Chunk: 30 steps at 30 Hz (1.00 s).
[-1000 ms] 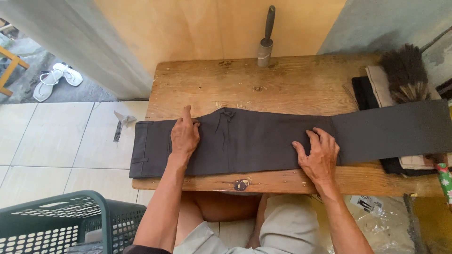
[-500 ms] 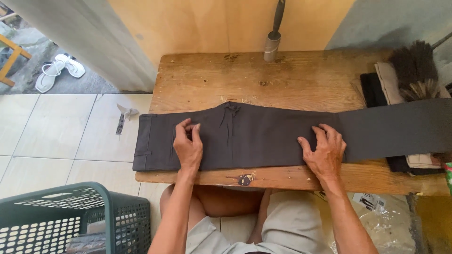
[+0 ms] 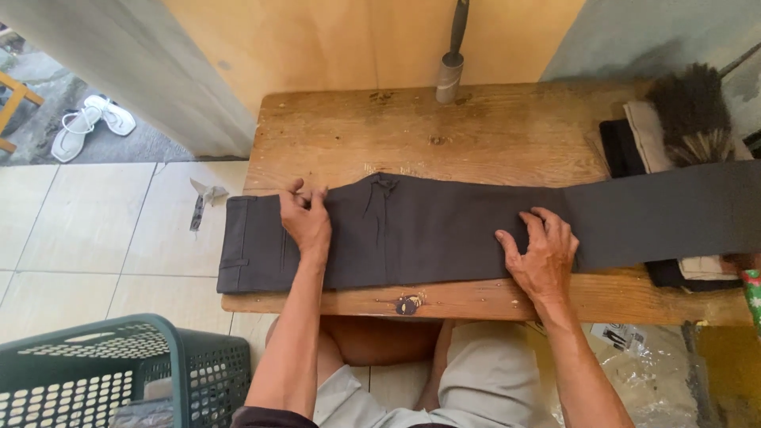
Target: Cleaning a pair of pants with a lint roller, folding them, and placing them into a plastic bag.
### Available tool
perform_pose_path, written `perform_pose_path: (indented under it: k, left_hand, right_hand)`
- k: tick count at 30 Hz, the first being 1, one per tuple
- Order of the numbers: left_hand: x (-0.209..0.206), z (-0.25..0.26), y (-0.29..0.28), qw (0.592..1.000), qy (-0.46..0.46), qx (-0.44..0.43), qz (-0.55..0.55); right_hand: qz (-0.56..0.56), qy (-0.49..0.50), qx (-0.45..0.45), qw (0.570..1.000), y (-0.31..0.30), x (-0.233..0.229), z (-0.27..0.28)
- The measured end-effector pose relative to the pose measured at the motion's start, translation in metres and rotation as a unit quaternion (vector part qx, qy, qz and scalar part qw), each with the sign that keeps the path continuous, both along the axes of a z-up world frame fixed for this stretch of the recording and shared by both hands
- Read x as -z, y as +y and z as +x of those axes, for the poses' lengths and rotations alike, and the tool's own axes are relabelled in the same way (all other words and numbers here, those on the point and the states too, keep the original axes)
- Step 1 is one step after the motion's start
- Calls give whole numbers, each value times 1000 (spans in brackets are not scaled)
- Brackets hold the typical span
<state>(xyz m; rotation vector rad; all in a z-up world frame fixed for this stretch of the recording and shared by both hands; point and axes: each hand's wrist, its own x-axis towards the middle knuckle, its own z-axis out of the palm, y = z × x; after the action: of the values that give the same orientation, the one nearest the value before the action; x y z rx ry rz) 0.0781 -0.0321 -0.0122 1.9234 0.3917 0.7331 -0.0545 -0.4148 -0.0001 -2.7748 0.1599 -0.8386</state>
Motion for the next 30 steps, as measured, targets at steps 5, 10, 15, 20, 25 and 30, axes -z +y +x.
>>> perform_pose_path:
  k: [5, 10, 15, 20, 25, 30]
  left_hand:
    - [-37, -46, -3, 997, -18, 24, -75]
    - [-63, -180, -38, 977, -104, 170, 77]
    - [26, -279, -64, 866, -32, 471, 163]
    - [201, -256, -31, 768, 315, 450, 330]
    - [198, -229, -51, 636, 576, 192, 476]
    - [78, -260, -123, 575, 565, 586, 83]
  right_hand:
    - [19, 5, -8, 1000, 2, -6, -3]
    - [18, 8, -6, 1000, 2, -5, -5]
    - [-17, -15, -14, 1000, 3, -4, -1]
    - [-22, -12, -20, 999, 3, -4, -4]
    - [2, -3, -22, 1000, 5, -10, -3]
    - [2, -3, -25, 1000, 5, -12, -2]
